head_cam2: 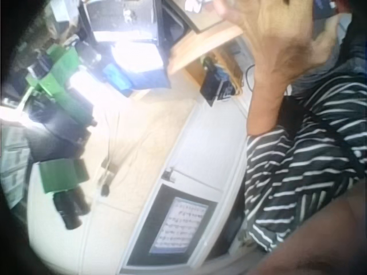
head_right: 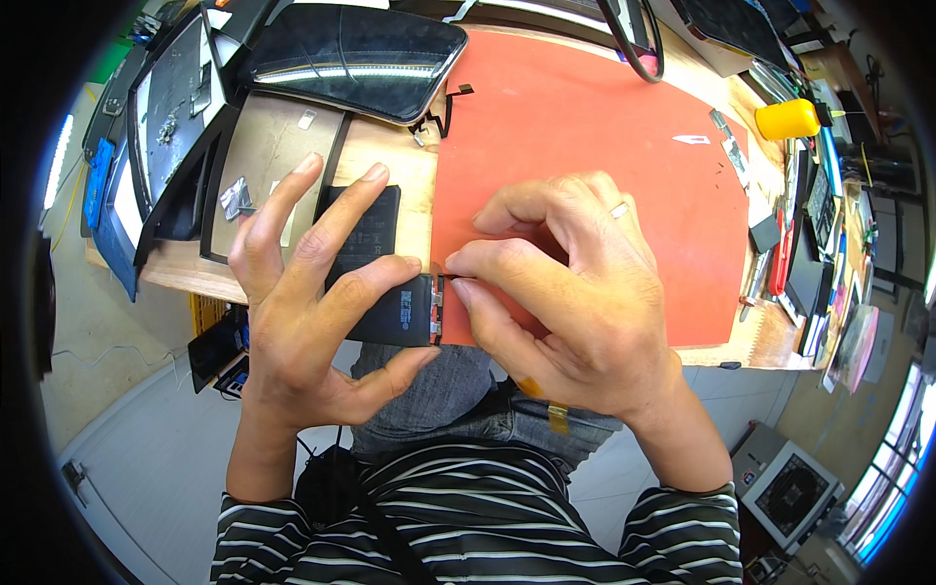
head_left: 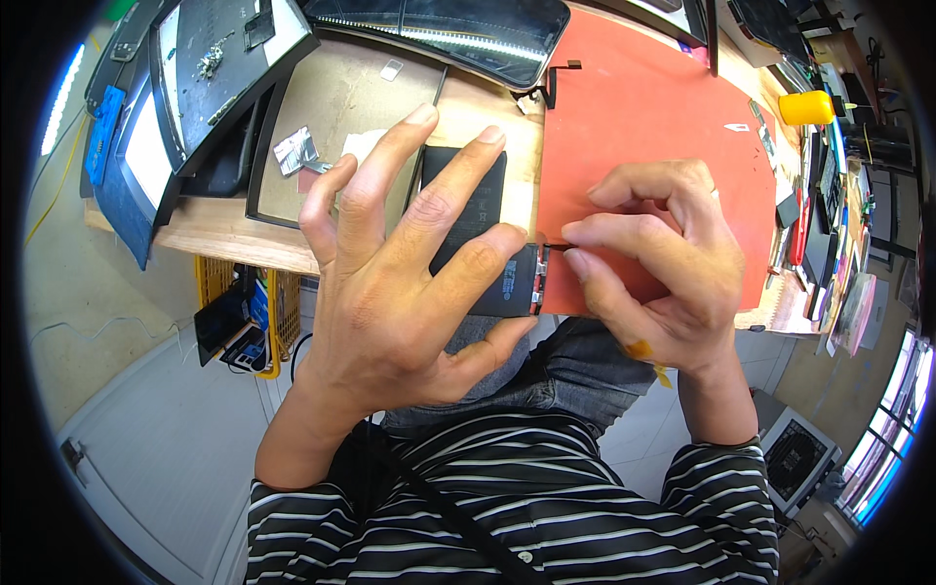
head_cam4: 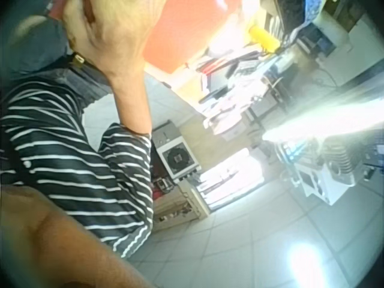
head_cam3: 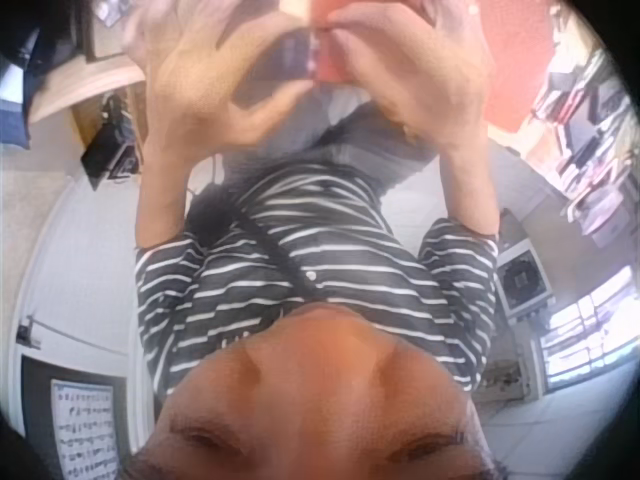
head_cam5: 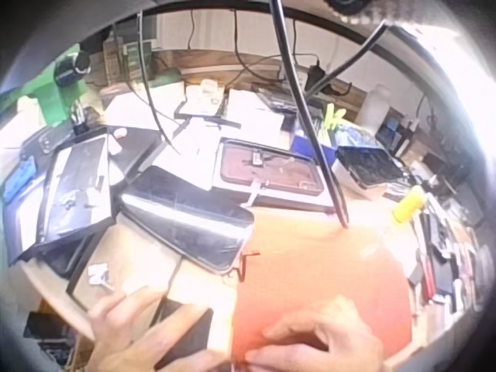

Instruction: The person works at a cluttered electronics repair bench, handling a small black rectangular device. They open a drawer to retrieve soldering supplies, then use a soldering iron and solder wire to solder a connector on the device. After soldering, they place the iron back and inspect the device.

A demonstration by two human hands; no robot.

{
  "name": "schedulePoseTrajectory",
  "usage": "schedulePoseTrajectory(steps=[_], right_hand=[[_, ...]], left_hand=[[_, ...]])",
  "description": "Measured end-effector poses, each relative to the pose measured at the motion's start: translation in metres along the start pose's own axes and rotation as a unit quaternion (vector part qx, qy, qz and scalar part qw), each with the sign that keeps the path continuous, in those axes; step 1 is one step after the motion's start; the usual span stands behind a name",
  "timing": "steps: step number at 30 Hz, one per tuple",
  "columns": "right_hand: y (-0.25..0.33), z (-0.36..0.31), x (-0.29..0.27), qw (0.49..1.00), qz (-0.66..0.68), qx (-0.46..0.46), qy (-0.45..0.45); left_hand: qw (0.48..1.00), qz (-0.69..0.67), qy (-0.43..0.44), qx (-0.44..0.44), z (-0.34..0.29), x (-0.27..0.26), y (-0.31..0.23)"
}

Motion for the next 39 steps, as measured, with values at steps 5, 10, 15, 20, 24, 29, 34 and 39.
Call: schedulePoseTrajectory(steps=[5, 10, 15, 20, 24, 29, 34, 39], right_hand=[[0.0001, -0.0009, 0.0013, 1.000, -0.003, 0.007, 0.015], [-0.0004, -0.0006, 0.0028, 1.000, 0.000, 0.011, 0.012], [-0.0001, -0.0003, 0.0035, 1.000, -0.001, 0.011, 0.009], [-0.0019, -0.0017, 0.0058, 1.000, 0.003, 0.010, -0.021], [-0.0001, -0.0006, 0.0036, 1.000, 0.003, 0.013, 0.007], [0.0005, -0.0024, 0.0002, 1.000, -0.005, -0.008, 0.004], [0.0034, -0.0023, -0.0005, 0.999, 0.005, -0.038, 0.001], [0.0058, -0.0031, -0.0004, 0.998, -0.002, -0.065, 0.011]], left_hand=[[1.000, -0.001, 0.000, 0.000, -0.0006, 0.0004, 0.0000], [1.000, -0.002, 0.000, -0.001, -0.0006, 0.0006, -0.0004], [1.000, 0.000, -0.001, 0.000, -0.0014, 0.0008, -0.0001], [1.000, 0.003, 0.002, 0.000, -0.0012, 0.0009, 0.0004], [1.000, 0.004, 0.002, 0.000, -0.0013, 0.0009, 0.0001], [1.000, 0.004, 0.002, 0.004, -0.0006, 0.0004, -0.0002], [1.000, 0.004, 0.003, 0.002, -0.0011, 0.0005, 0.0002], [1.000, 0.008, 0.003, 0.003, -0.0006, 0.0005, 0.0000]])
Point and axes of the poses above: each hand's wrist, its own z-axis towards the middle knuckle, its own x-axis out of the palm, y = z × x, the point moved 5 cm from there along z, towards the middle knuckle, and after that the axes turned 10 degrees about -y, right-handed, at the moved point
